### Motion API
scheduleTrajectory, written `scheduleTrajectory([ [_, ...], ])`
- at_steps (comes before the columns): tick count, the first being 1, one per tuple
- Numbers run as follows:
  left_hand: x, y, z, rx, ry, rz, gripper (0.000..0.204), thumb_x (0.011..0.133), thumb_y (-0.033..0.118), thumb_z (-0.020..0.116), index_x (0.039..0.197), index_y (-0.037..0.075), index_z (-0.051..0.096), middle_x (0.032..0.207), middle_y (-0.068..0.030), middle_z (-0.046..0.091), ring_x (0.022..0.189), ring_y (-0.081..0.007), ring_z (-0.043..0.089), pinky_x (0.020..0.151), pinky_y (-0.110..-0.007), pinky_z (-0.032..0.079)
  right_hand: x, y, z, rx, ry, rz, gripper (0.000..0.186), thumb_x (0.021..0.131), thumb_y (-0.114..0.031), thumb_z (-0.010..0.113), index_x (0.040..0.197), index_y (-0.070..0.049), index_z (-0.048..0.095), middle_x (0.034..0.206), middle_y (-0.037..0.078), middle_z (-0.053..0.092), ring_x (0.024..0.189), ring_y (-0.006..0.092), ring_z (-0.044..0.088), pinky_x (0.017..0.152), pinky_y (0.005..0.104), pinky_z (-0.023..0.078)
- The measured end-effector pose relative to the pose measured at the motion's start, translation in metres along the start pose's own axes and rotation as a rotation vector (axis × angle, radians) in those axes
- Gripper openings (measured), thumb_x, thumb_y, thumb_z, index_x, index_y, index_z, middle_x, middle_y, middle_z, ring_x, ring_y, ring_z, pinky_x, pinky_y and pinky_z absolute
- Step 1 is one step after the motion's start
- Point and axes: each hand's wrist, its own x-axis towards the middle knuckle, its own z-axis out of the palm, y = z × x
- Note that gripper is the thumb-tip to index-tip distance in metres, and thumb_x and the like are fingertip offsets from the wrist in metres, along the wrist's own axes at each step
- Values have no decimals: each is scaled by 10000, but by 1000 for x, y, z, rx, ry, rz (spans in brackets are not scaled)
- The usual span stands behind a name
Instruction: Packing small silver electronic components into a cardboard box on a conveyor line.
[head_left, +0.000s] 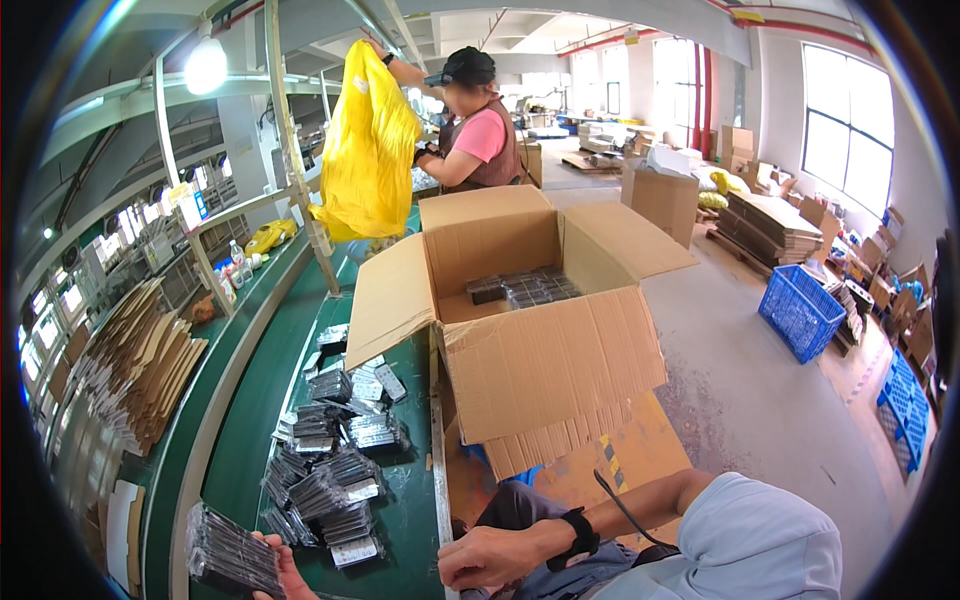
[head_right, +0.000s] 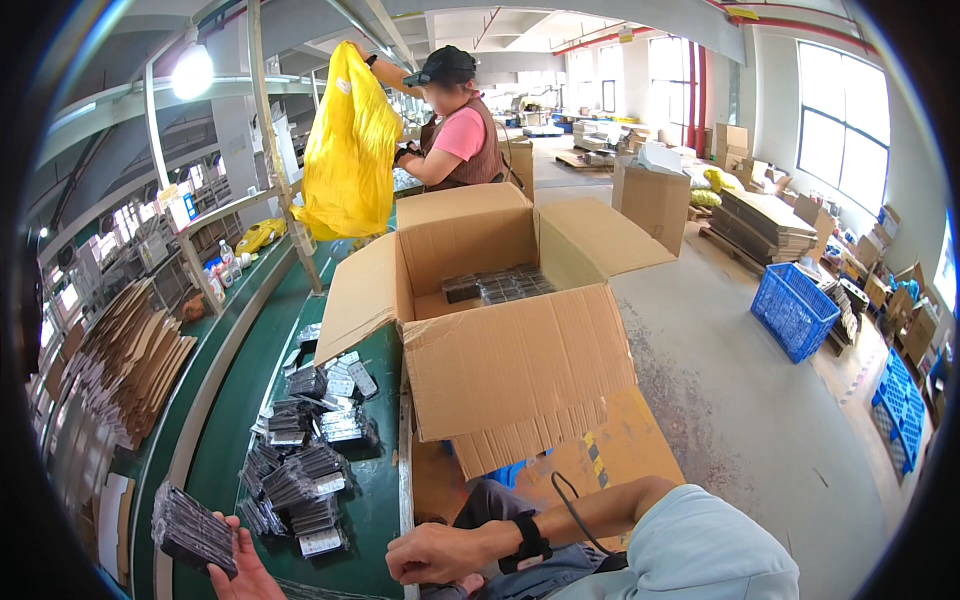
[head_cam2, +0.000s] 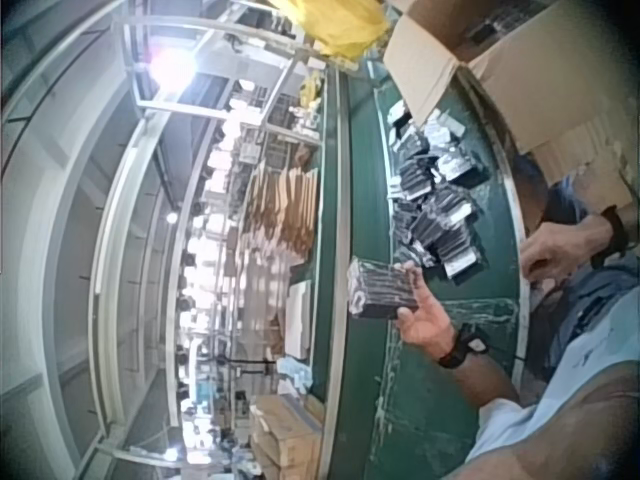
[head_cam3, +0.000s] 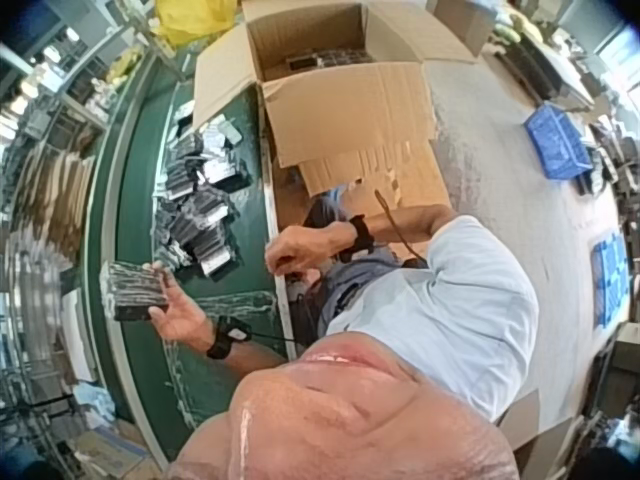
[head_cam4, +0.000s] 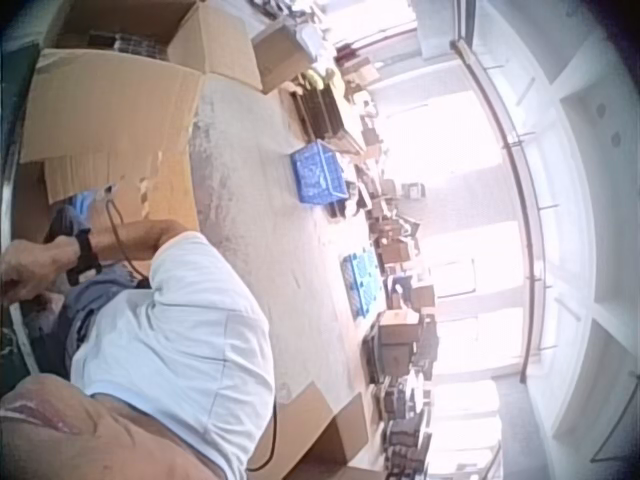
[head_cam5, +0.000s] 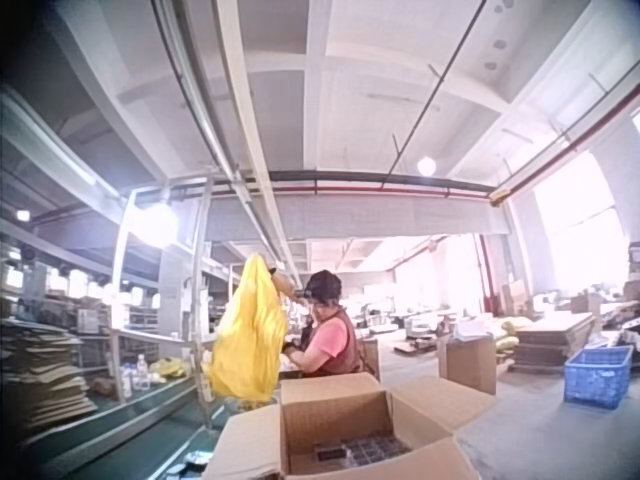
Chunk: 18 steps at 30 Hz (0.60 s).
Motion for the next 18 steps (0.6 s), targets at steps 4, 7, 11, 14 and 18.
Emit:
scheduleTrajectory([
  [4, 0, -1, 2, 19, -7, 7, 582, 956, 152, 632, 1460, -47, 422, 1497, -310, 393, 1382, -470, 368, 1207, -565, 265, -3, -2, 0, 22, -41, 34, 112, 899, -87, 665, 893, -24, 574, 840, 104, 590, 775, 310, 618, 666, 405, 471],
  [7, 0, -1, 0, 14, -22, 7, 569, 957, 157, 634, 1455, -37, 437, 1492, -307, 401, 1382, -468, 371, 1204, -567, 266, -5, -4, 0, 28, -41, 27, 111, 905, -87, 661, 896, -20, 572, 841, 109, 589, 776, 313, 614, 667, 407, 470],
  [11, 1, -3, -3, 18, -20, -5, 564, 954, 162, 641, 1448, -31, 450, 1491, -301, 409, 1378, -470, 376, 1202, -569, 267, -9, 2, 2, 15, -27, -5, 110, 909, -88, 658, 907, -17, 573, 840, 116, 586, 769, 313, 608, 666, 409, 466],
  [14, 0, 0, 4, 50, -8, 9, 570, 947, 160, 649, 1447, -32, 451, 1487, -300, 416, 1372, -473, 385, 1201, -568, 267, -10, -3, 2, 32, -35, -17, 112, 909, -85, 656, 900, -11, 573, 835, 119, 586, 759, 315, 604, 663, 410, 464],
  [18, 2, -1, 0, 45, 8, 1, 584, 939, 147, 656, 1449, -41, 441, 1483, -304, 411, 1369, -478, 389, 1197, -574, 275, -10, -1, 2, 45, -44, 4, 115, 906, -79, 653, 889, -2, 570, 822, 122, 583, 747, 318, 599, 659, 410, 463],
])
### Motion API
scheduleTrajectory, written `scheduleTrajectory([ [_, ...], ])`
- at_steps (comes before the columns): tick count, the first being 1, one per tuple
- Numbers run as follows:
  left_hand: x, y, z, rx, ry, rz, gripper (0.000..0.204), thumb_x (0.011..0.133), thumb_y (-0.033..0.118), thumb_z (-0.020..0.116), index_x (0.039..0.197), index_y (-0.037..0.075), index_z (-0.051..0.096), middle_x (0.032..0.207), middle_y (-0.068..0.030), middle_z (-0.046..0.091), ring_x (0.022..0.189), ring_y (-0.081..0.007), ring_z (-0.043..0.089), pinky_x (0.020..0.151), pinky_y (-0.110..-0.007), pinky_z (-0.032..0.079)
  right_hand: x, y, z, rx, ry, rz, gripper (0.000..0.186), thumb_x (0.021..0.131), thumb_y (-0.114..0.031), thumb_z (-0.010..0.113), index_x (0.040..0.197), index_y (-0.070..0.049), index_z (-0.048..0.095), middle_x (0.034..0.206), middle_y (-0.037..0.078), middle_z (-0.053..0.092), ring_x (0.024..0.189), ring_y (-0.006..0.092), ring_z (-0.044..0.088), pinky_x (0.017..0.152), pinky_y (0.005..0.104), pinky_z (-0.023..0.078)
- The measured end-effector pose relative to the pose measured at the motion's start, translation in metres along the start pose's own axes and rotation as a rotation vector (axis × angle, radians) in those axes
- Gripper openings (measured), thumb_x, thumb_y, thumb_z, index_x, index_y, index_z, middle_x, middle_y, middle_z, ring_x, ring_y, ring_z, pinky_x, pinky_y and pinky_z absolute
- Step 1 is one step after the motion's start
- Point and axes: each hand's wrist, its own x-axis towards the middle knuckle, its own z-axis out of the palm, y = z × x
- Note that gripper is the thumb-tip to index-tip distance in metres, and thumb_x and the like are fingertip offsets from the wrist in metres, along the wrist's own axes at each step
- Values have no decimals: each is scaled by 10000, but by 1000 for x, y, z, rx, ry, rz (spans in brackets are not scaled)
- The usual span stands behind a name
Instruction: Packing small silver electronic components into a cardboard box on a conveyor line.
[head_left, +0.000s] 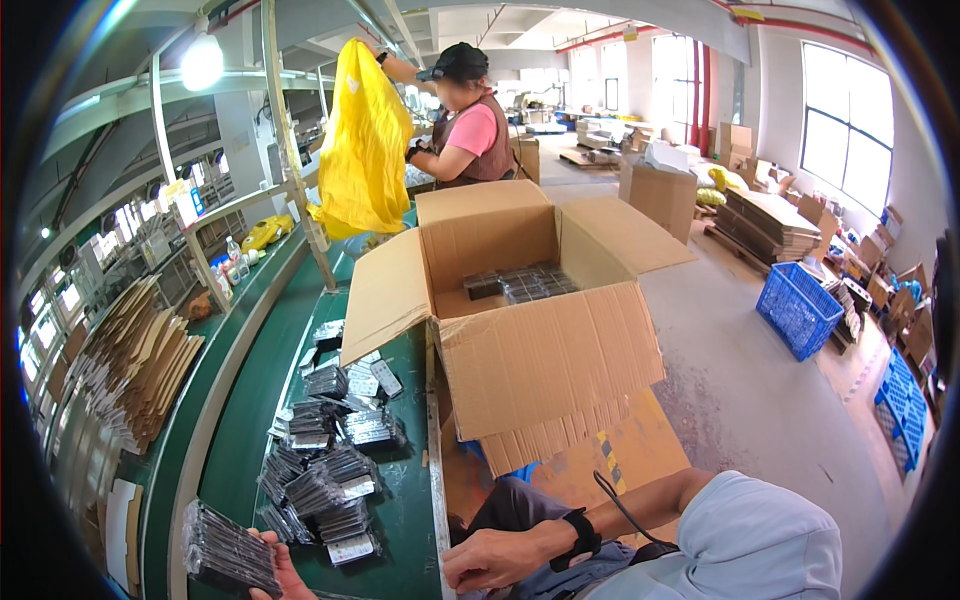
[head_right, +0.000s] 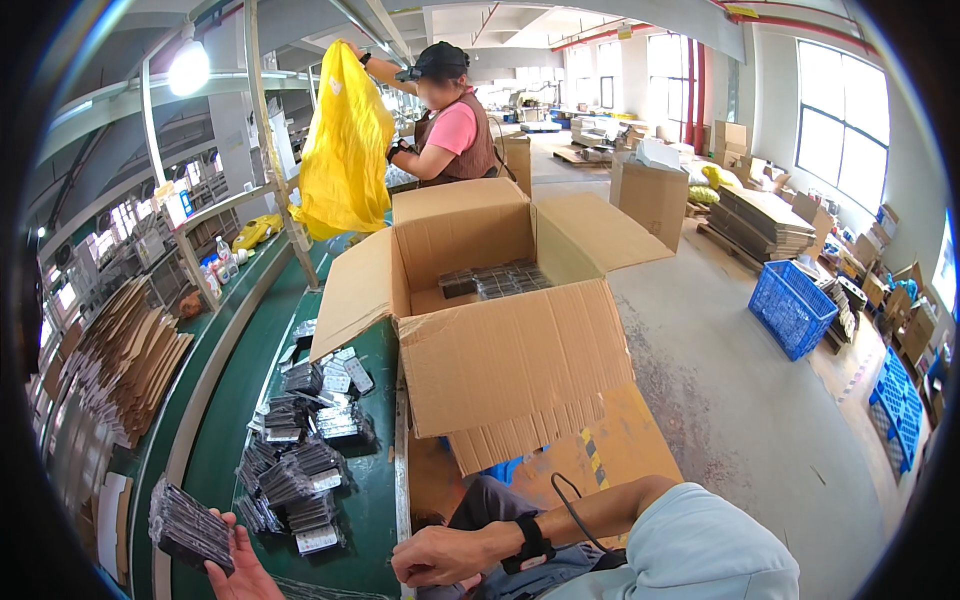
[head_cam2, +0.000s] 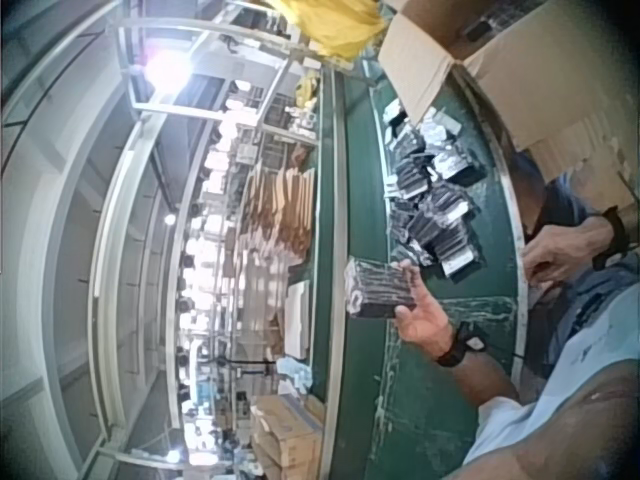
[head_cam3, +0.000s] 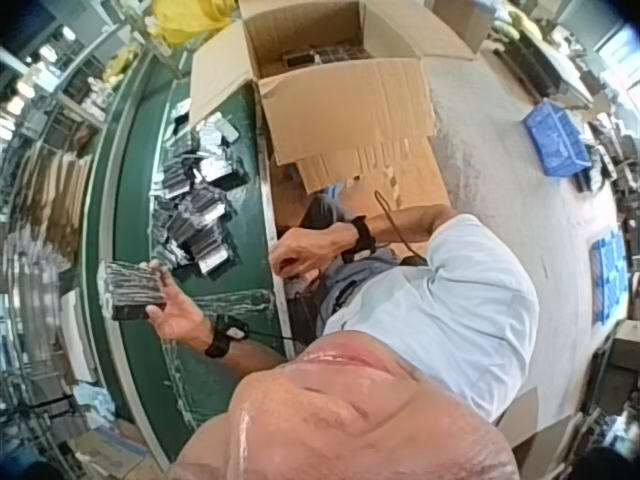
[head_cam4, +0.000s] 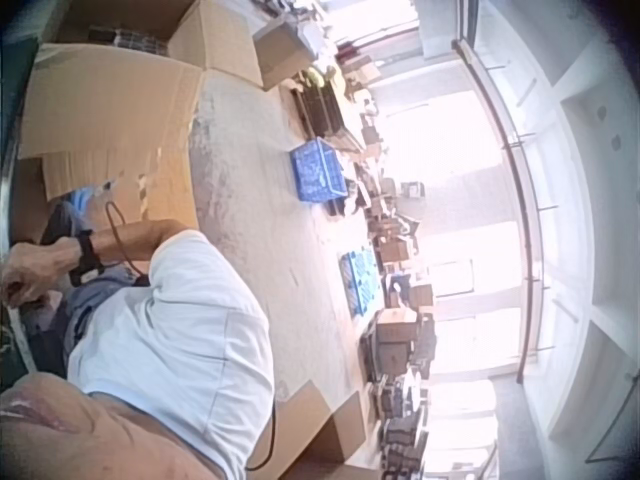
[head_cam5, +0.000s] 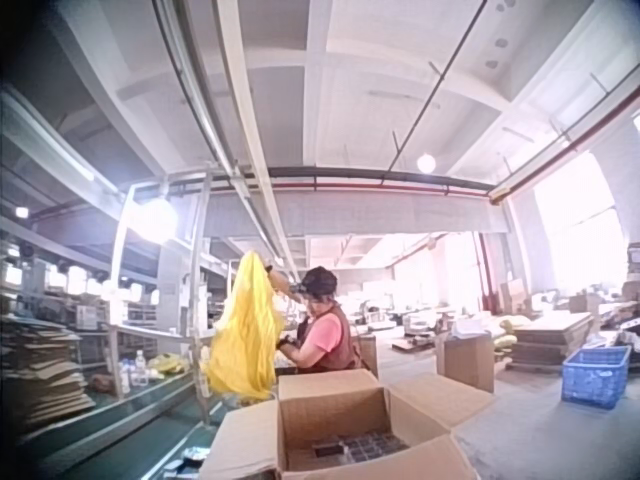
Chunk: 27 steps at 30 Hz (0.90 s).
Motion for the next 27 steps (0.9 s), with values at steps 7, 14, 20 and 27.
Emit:
scheduleTrajectory([
  [7, -2, 0, 0, -5, 12, 17, 619, 938, 149, 654, 1462, -63, 401, 1495, -307, 388, 1380, -482, 372, 1193, -571, 284, -2, 3, -2, -4, -39, 23, 118, 888, -79, 661, 878, -1, 572, 806, 124, 579, 744, 326, 599, 654, 413, 462],
  [14, 0, 8, -4, -34, -35, 22, 643, 951, 164, 642, 1481, -71, 364, 1521, -310, 355, 1397, -487, 348, 1186, -567, 285, 8, 13, -9, -144, -76, 85, 105, 873, -110, 663, 853, -31, 598, 789, 113, 569, 754, 327, 610, 643, 426, 463],
  [20, -4, 15, -12, -43, -31, 37, 665, 960, 177, 635, 1489, -85, 330, 1544, -307, 322, 1426, -475, 309, 1194, -561, 270, 30, 33, -7, -246, -129, 139, 79, 785, -112, 683, 822, -45, 664, 793, 109, 608, 775, 330, 631, 647, 439, 478],
  [27, -12, 19, -4, -40, 126, 91, 682, 961, 200, 625, 1497, -55, 288, 1500, -285, 376, 1362, -432, 415, 1146, -529, 352, 86, 74, 17, -264, -642, 3, 106, 605, -151, 670, 674, -91, 723, 670, 112, 682, 643, 303, 670, 560, 434, 503],
])
